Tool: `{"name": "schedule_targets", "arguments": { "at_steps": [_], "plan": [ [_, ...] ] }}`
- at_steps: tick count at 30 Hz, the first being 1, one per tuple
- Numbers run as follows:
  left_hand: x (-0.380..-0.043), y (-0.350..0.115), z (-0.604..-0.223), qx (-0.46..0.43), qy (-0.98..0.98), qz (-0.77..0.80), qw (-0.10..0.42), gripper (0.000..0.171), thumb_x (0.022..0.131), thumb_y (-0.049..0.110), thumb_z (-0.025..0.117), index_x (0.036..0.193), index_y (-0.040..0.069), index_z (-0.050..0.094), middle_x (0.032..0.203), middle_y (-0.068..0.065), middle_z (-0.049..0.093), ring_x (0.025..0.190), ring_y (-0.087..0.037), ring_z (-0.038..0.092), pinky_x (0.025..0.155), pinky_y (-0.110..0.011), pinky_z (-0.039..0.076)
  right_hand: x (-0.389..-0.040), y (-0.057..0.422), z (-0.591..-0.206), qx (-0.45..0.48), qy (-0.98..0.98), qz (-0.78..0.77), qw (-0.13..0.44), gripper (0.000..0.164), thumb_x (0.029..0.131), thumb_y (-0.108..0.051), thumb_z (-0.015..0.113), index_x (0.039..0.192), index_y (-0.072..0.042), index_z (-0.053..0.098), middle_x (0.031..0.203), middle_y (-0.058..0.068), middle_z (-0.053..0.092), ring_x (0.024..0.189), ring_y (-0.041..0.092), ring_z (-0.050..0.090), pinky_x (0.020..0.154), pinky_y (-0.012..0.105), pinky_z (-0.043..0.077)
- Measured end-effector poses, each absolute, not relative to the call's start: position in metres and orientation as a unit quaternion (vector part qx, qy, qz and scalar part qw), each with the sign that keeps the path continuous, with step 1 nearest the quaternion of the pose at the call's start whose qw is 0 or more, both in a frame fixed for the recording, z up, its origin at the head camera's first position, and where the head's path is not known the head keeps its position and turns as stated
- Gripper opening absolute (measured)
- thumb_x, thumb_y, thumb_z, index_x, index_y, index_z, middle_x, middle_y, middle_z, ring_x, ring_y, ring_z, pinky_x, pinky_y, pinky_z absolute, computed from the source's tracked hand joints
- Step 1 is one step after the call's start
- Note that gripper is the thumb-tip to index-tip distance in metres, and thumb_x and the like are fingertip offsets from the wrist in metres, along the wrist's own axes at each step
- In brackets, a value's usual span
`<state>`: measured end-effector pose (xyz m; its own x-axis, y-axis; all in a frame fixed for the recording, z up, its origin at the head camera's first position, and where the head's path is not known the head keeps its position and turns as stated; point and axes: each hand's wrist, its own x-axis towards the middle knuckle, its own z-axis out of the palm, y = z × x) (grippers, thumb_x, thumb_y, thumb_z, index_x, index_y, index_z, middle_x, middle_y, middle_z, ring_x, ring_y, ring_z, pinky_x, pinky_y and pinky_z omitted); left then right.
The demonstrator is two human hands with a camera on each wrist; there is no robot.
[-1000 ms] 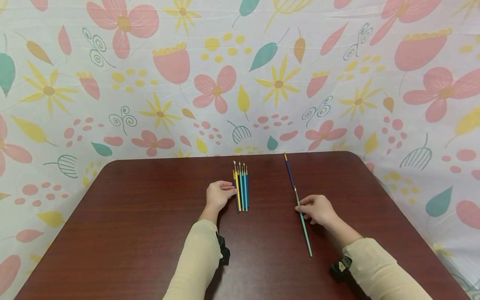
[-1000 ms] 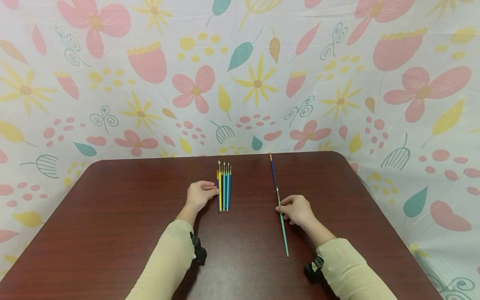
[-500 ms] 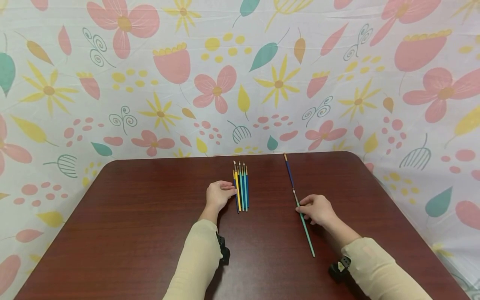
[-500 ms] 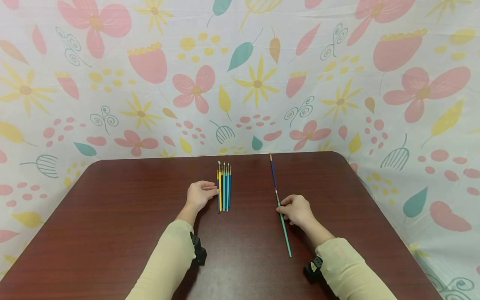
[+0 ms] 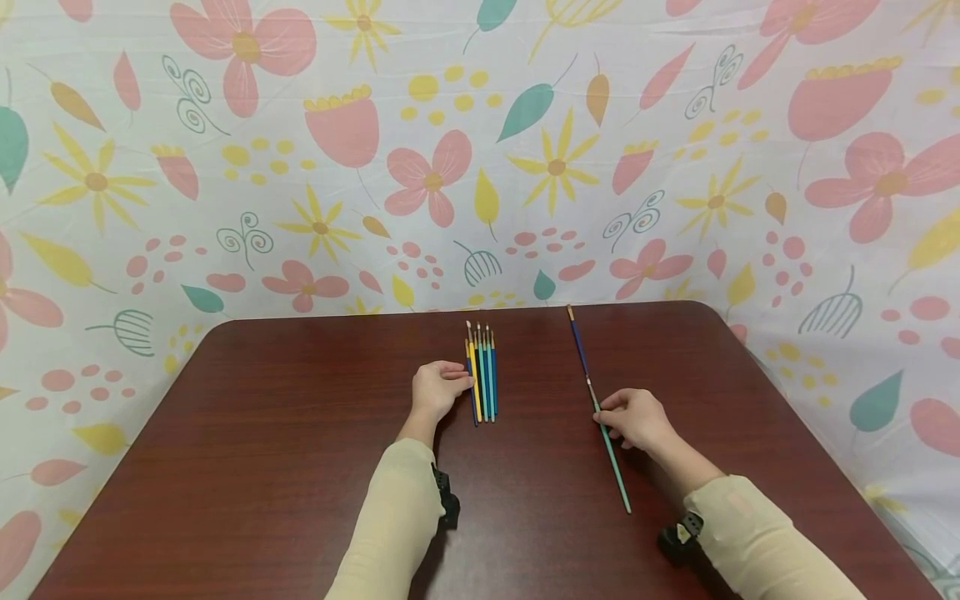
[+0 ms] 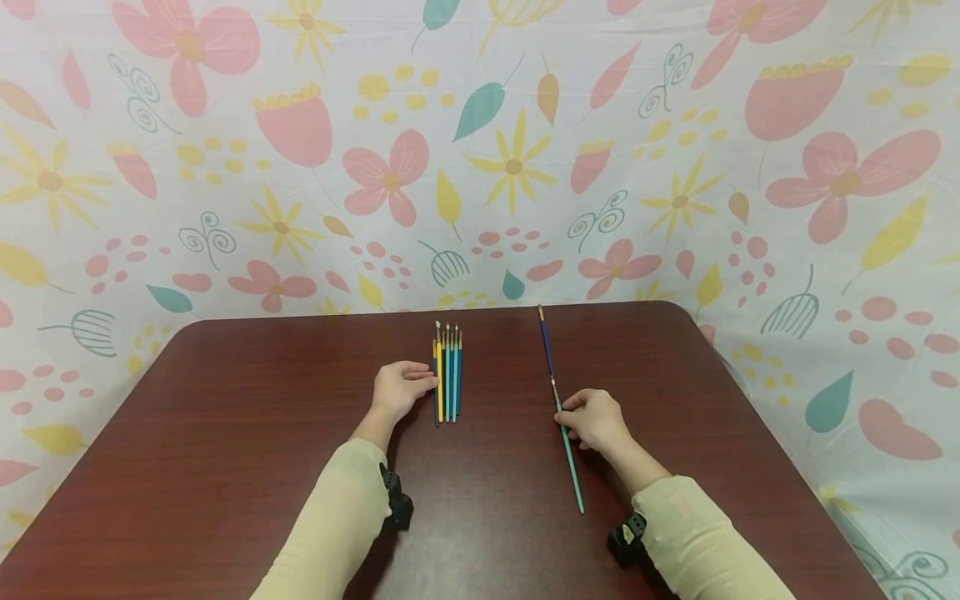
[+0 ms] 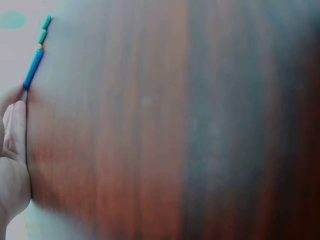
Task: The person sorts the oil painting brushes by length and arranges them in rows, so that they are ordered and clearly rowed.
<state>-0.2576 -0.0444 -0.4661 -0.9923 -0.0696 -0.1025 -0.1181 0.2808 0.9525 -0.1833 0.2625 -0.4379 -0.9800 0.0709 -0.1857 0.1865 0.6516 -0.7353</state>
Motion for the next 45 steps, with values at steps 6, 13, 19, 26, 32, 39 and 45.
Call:
{"name": "schedule_targets", "arguments": {
  "at_steps": [6, 13, 19, 26, 32, 39, 45],
  "plan": [
    [-0.258, -0.044, -0.465, -0.063, 0.800, 0.596, 0.023, 0.028, 0.078, 0.018, 0.078, 0.102, 0.007, 0.070, 0.098, -0.008, 0.073, 0.085, -0.018, 0.070, 0.074, -0.031, 0.057, -0.182, 0.263, -0.437, 0.073, 0.903, -0.418, 0.071, 0.029, 0.083, -0.016, 0.069, 0.103, 0.003, 0.063, 0.073, 0.004, 0.069, 0.057, 0.013, 0.060, 0.048, 0.031, 0.053],
    [-0.257, -0.044, -0.466, -0.063, 0.799, 0.597, 0.022, 0.028, 0.078, 0.018, 0.078, 0.102, 0.007, 0.070, 0.098, -0.009, 0.073, 0.085, -0.018, 0.070, 0.075, -0.031, 0.057, -0.182, 0.263, -0.438, 0.069, 0.902, -0.420, 0.072, 0.031, 0.083, -0.017, 0.069, 0.104, 0.005, 0.062, 0.073, 0.004, 0.069, 0.058, 0.013, 0.061, 0.049, 0.032, 0.053],
    [-0.257, -0.043, -0.467, -0.063, 0.800, 0.597, 0.022, 0.028, 0.078, 0.018, 0.078, 0.102, 0.007, 0.070, 0.098, -0.009, 0.073, 0.085, -0.018, 0.070, 0.074, -0.031, 0.058, -0.182, 0.262, -0.436, 0.073, 0.901, -0.422, 0.069, 0.032, 0.083, -0.019, 0.070, 0.105, 0.004, 0.063, 0.075, 0.004, 0.069, 0.059, 0.013, 0.061, 0.050, 0.032, 0.054],
    [-0.257, -0.043, -0.465, -0.062, 0.801, 0.595, 0.019, 0.027, 0.078, 0.018, 0.078, 0.101, 0.006, 0.070, 0.098, -0.009, 0.073, 0.085, -0.018, 0.070, 0.073, -0.031, 0.058, -0.186, 0.261, -0.429, 0.072, 0.895, -0.437, 0.055, 0.034, 0.085, -0.022, 0.068, 0.106, 0.003, 0.063, 0.086, 0.011, 0.071, 0.063, 0.014, 0.062, 0.052, 0.033, 0.054],
    [-0.256, -0.044, -0.464, -0.061, 0.796, 0.601, 0.021, 0.027, 0.078, 0.016, 0.078, 0.101, 0.005, 0.070, 0.098, -0.010, 0.073, 0.085, -0.018, 0.070, 0.073, -0.031, 0.058, -0.192, 0.259, -0.423, 0.062, 0.888, -0.453, 0.052, 0.037, 0.087, -0.026, 0.066, 0.109, 0.003, 0.062, 0.093, 0.016, 0.070, 0.065, 0.014, 0.064, 0.055, 0.033, 0.055],
    [-0.255, -0.044, -0.464, -0.058, 0.796, 0.602, 0.023, 0.027, 0.078, 0.017, 0.078, 0.102, 0.006, 0.070, 0.098, -0.010, 0.073, 0.084, -0.018, 0.070, 0.073, -0.031, 0.057, -0.198, 0.253, -0.418, 0.057, 0.874, -0.479, 0.059, 0.041, 0.090, -0.030, 0.063, 0.115, 0.003, 0.060, 0.099, 0.021, 0.066, 0.073, 0.019, 0.066, 0.061, 0.034, 0.057],
    [-0.256, -0.044, -0.465, -0.059, 0.796, 0.602, 0.020, 0.027, 0.078, 0.016, 0.078, 0.101, 0.006, 0.070, 0.097, -0.010, 0.073, 0.084, -0.018, 0.070, 0.072, -0.030, 0.057, -0.203, 0.242, -0.415, 0.053, 0.854, -0.515, 0.056, 0.042, 0.092, -0.029, 0.061, 0.118, 0.004, 0.058, 0.109, 0.026, 0.064, 0.078, 0.019, 0.068, 0.065, 0.034, 0.058]
  ]
}}
